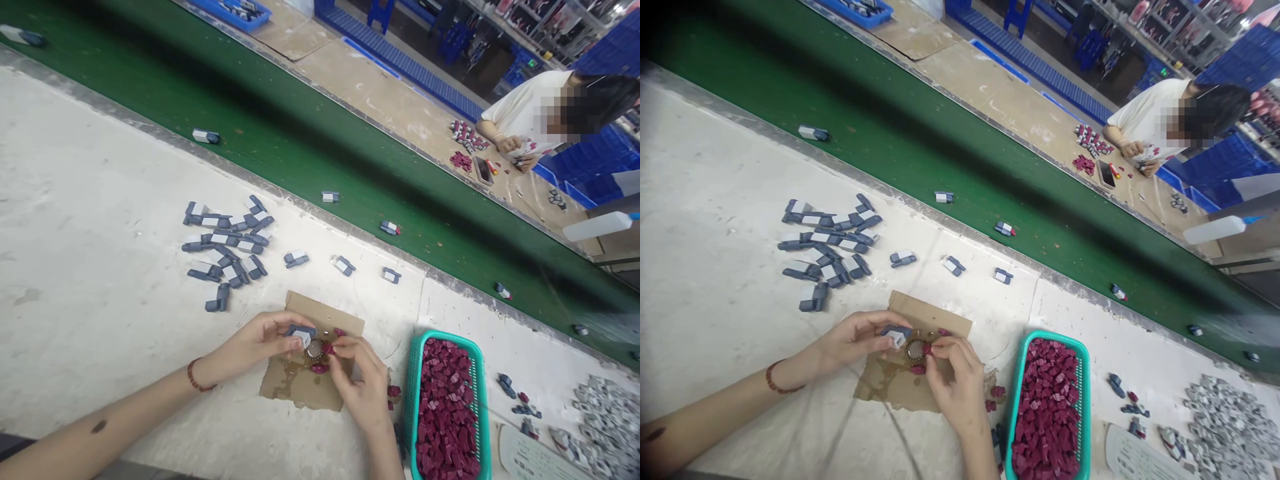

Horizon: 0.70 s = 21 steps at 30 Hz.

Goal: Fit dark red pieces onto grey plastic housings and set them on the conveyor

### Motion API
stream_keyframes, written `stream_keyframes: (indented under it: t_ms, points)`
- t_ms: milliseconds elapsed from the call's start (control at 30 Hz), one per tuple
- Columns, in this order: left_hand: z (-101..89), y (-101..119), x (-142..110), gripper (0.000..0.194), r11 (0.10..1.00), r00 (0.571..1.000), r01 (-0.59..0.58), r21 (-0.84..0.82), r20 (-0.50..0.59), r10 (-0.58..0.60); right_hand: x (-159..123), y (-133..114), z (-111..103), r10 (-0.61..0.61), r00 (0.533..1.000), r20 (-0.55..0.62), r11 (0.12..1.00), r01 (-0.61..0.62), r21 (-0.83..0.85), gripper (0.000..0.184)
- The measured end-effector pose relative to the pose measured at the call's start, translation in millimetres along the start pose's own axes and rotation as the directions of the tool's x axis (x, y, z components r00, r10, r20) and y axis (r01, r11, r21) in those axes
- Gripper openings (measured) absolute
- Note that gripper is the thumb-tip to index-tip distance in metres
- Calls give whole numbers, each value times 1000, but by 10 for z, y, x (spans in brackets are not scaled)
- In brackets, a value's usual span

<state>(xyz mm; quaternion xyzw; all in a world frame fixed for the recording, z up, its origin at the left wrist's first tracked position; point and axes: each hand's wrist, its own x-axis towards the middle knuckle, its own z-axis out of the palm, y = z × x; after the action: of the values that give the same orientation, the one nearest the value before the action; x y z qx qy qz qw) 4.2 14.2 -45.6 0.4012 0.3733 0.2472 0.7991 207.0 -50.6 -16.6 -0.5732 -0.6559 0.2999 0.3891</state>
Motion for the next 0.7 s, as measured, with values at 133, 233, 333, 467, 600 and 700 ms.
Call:
stream_keyframes:
  t_ms: [133, 233, 333, 467, 600, 700]
  points:
    - [58, -14, -44, 46, 999, 1000, -1, 51, 22, 0, -36, -16, 40, 61, 991, -120, 976, -34, 215, 10]
    - [122, 0, -70, 57, 996, 999, 14, 90, 36, -17, -37, -62, 98, 5, 988, -157, 950, 44, 309, 13]
    - [165, 3, -79, 62, 992, 998, 38, 116, 50, -44, -24, -112, 150, -62, 987, -148, 953, 103, 286, 17]
    - [182, -12, -84, 65, 990, 996, 53, 133, 69, -62, -3, -146, 183, -110, 985, -136, 967, 138, 214, 12]
    - [186, -22, -88, 68, 990, 994, 66, 127, 75, -76, 11, -155, 193, -134, 984, -122, 971, 154, 181, 11]
    - [193, -16, -89, 67, 990, 992, 85, 117, 80, -95, 11, -153, 203, -151, 985, -85, 973, 163, 164, 12]
